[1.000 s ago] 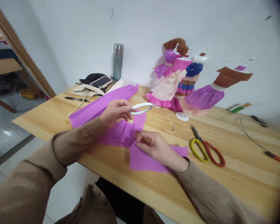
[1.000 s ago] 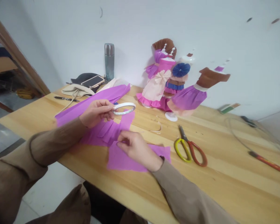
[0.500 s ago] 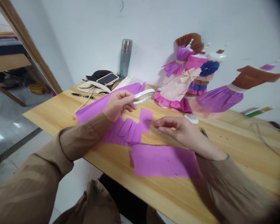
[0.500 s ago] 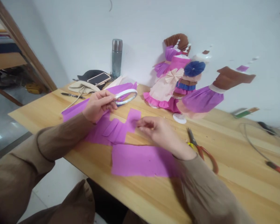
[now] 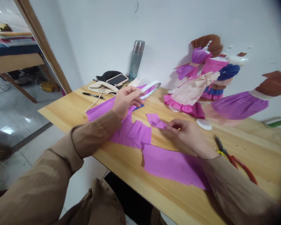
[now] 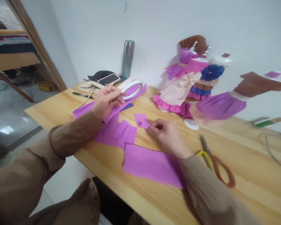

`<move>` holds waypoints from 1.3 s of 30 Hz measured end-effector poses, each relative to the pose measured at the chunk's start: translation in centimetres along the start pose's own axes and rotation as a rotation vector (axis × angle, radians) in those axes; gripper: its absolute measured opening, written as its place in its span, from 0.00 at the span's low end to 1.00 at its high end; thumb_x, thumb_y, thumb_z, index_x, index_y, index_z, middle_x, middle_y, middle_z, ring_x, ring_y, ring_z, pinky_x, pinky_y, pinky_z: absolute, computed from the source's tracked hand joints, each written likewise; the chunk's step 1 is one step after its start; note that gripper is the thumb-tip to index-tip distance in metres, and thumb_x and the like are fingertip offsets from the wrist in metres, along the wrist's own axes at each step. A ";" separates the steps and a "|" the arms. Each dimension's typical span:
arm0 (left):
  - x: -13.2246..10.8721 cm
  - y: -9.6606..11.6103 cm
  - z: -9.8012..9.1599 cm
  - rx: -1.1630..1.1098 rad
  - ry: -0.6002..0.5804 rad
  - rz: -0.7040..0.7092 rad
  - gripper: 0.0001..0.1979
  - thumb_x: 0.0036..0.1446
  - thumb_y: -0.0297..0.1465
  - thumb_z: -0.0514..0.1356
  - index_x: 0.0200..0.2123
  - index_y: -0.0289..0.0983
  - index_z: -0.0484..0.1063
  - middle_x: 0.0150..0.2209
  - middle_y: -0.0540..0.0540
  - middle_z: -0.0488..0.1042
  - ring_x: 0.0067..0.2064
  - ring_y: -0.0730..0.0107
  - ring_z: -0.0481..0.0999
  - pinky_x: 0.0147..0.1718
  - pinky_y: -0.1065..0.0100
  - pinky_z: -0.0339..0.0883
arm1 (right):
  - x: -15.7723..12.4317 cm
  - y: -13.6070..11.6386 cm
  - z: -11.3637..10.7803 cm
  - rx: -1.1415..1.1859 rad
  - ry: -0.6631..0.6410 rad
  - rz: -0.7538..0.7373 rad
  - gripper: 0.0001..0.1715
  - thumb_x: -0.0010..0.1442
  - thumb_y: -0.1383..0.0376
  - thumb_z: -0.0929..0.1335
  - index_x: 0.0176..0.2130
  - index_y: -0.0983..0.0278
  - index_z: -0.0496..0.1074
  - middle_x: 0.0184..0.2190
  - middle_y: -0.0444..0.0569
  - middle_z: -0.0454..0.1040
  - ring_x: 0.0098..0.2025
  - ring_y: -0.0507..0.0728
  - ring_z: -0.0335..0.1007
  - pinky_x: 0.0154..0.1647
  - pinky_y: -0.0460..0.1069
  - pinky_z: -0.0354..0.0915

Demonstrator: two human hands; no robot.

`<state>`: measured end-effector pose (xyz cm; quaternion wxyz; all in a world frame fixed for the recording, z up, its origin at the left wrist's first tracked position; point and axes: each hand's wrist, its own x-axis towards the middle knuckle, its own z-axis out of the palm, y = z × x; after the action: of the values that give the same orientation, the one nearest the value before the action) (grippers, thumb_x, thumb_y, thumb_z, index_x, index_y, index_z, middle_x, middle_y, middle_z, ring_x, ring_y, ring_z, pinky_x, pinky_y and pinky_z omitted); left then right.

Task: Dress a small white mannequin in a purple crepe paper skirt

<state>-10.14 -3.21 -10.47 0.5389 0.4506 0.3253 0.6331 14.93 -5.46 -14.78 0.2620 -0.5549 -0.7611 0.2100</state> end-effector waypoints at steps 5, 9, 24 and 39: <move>-0.6 -0.3 0.7 0.035 -0.024 -0.094 0.09 0.59 0.24 0.60 0.26 0.31 0.70 0.21 0.49 0.74 0.21 0.80 0.73 0.21 0.79 0.65 | -1.0 -0.2 -1.6 0.715 0.042 0.266 0.19 0.46 0.52 0.76 0.25 0.61 0.70 0.20 0.42 0.65 0.21 0.50 0.57 0.21 0.47 0.54; -1.1 -1.0 1.1 0.058 -0.030 -0.184 0.09 0.59 0.23 0.61 0.26 0.30 0.71 0.19 0.48 0.74 0.20 0.79 0.73 0.21 0.79 0.64 | -1.5 -1.2 -1.8 0.995 0.015 0.220 0.14 0.50 0.56 0.75 0.26 0.59 0.70 0.26 0.47 0.71 0.28 0.55 0.66 0.26 0.50 0.64; -1.4 0.1 3.3 0.143 -0.178 -0.363 0.09 0.58 0.26 0.63 0.25 0.33 0.75 0.22 0.46 0.77 0.21 0.78 0.74 0.22 0.77 0.67 | -2.1 -1.6 -5.7 1.152 0.106 0.003 0.13 0.55 0.53 0.65 0.26 0.57 0.64 0.30 0.50 0.69 0.47 0.65 0.72 0.48 0.63 0.70; 0.9 -0.2 9.5 0.451 -0.501 -0.345 0.06 0.54 0.27 0.63 0.26 0.33 0.75 0.19 0.49 0.74 0.22 0.77 0.75 0.25 0.76 0.70 | -3.3 -2.0 -9.9 0.551 -0.049 -0.002 0.27 0.50 0.60 0.76 0.50 0.60 0.77 0.25 0.40 0.70 0.24 0.49 0.62 0.23 0.45 0.60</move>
<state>-1.31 -2.96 -6.77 0.5876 0.6374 0.3855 0.3159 20.54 -8.96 -6.42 0.3847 -0.4566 -0.6822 0.4221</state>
